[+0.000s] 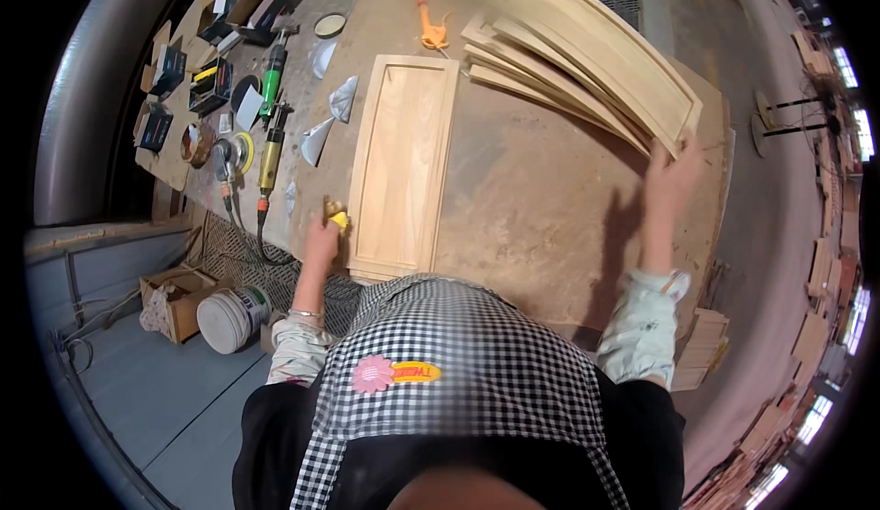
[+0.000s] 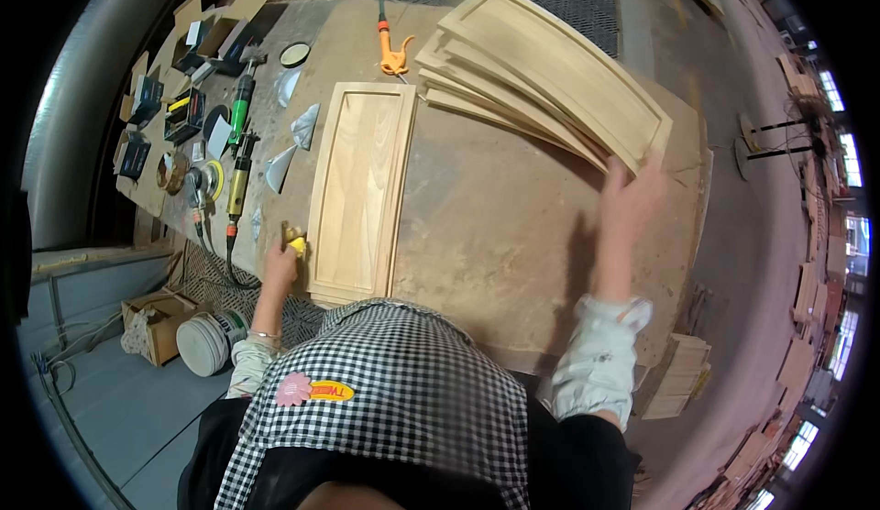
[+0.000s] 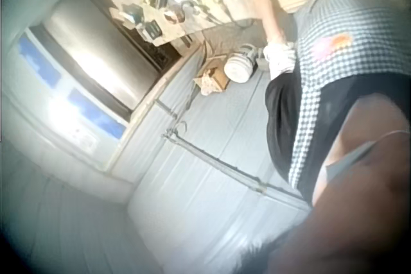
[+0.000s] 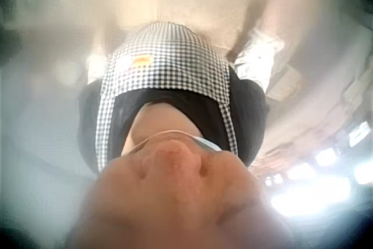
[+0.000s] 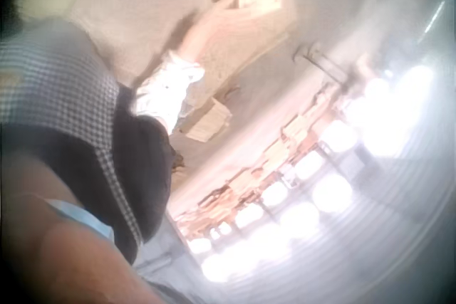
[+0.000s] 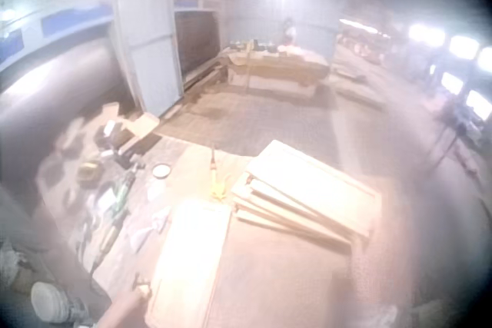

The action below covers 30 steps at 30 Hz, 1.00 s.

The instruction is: The person assembles wooden panels by applying glue to the edges and joining them together. They handle multiple panels, aligning and pressing them to form larger structures on a workbench.

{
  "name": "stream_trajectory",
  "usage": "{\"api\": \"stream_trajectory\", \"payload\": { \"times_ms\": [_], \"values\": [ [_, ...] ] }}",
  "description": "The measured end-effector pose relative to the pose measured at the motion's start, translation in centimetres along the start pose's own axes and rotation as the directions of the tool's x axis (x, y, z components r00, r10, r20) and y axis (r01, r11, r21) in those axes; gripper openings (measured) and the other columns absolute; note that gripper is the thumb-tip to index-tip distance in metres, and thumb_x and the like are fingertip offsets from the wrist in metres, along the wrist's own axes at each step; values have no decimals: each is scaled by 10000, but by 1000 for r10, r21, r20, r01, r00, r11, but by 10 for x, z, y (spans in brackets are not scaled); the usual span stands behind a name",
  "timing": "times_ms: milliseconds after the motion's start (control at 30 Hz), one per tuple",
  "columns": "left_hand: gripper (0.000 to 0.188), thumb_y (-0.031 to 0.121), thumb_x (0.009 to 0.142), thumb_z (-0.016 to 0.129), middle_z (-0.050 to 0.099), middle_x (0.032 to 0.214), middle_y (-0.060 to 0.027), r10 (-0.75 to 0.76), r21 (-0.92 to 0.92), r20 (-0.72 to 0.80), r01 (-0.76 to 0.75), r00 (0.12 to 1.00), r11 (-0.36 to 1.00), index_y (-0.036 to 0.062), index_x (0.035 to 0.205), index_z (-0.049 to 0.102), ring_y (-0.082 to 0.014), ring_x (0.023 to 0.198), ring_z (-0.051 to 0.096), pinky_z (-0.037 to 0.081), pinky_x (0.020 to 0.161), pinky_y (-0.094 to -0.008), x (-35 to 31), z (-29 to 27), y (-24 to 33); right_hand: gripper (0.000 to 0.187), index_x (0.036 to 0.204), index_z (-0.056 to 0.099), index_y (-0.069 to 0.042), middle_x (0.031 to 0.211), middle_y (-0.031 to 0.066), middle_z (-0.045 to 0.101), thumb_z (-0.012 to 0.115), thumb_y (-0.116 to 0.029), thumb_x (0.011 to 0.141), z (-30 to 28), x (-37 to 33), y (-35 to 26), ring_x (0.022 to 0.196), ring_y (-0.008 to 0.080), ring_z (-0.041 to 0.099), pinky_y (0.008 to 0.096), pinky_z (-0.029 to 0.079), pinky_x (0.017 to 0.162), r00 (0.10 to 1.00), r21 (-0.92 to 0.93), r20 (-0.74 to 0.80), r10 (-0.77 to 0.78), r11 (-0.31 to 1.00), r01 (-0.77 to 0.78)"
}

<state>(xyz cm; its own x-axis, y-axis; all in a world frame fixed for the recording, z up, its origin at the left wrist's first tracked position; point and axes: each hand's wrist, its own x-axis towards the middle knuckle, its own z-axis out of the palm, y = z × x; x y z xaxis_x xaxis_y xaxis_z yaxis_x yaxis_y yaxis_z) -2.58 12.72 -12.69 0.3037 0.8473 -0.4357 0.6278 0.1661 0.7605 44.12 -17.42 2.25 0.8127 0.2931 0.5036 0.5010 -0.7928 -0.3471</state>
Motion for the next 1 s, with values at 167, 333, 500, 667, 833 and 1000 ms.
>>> {"api": "stream_trajectory", "payload": {
  "times_ms": [167,333,500,667,833,1000],
  "values": [
    [434,133,868,533,679,1109,-193,48,163,61,-57,997,985,11,1284,565,-285,1046,653,498,897,-350,-51,26,52,476,1306,515,-3,941,153,650,594,-266,917,66,-197,-27,881,240,627,341,490,820,486,257,866,119,727,-637],
    [563,128,908,580,635,1229,-131,23,-289,617,200,787,936,11,1429,402,-201,1140,596,461,971,-317,-87,63,38,590,1313,494,43,1056,160,665,655,-314,872,81,-265,-51,982,203,627,329,489,859,513,251,850,117,767,-590],
    [537,109,916,574,614,1232,-143,44,-371,421,128,906,920,-9,1412,404,-168,1047,617,505,897,-289,-68,48,30,426,1117,627,7,1053,100,680,758,-130,736,62,-208,-57,948,166,635,308,497,844,319,310,946,-55,438,-844],
    [255,135,941,546,614,813,-42,-142,-421,223,227,964,878,39,1176,530,-64,486,430,338,381,-237,-54,1,44,412,1105,644,-40,1007,77,681,692,-41,695,-10,-147,-91,898,240,644,342,511,788,687,316,721,-91,925,-209],
    [236,120,941,532,580,896,-58,-122,-745,66,130,990,655,77,1165,473,-58,530,417,346,414,-222,-39,-26,38,469,1135,659,-105,1083,57,642,604,17,686,-41,-157,-110,923,256,600,364,477,765,747,231,368,-553,833,503],
    [164,75,927,508,552,893,-59,-104,-819,-43,25,994,574,83,1087,472,-84,611,457,398,475,-226,-23,-43,25,565,1262,615,-129,1198,85,564,574,25,720,-3,-236,-82,1021,274,543,394,437,860,754,206,402,-520,853,479]
  ]
}}
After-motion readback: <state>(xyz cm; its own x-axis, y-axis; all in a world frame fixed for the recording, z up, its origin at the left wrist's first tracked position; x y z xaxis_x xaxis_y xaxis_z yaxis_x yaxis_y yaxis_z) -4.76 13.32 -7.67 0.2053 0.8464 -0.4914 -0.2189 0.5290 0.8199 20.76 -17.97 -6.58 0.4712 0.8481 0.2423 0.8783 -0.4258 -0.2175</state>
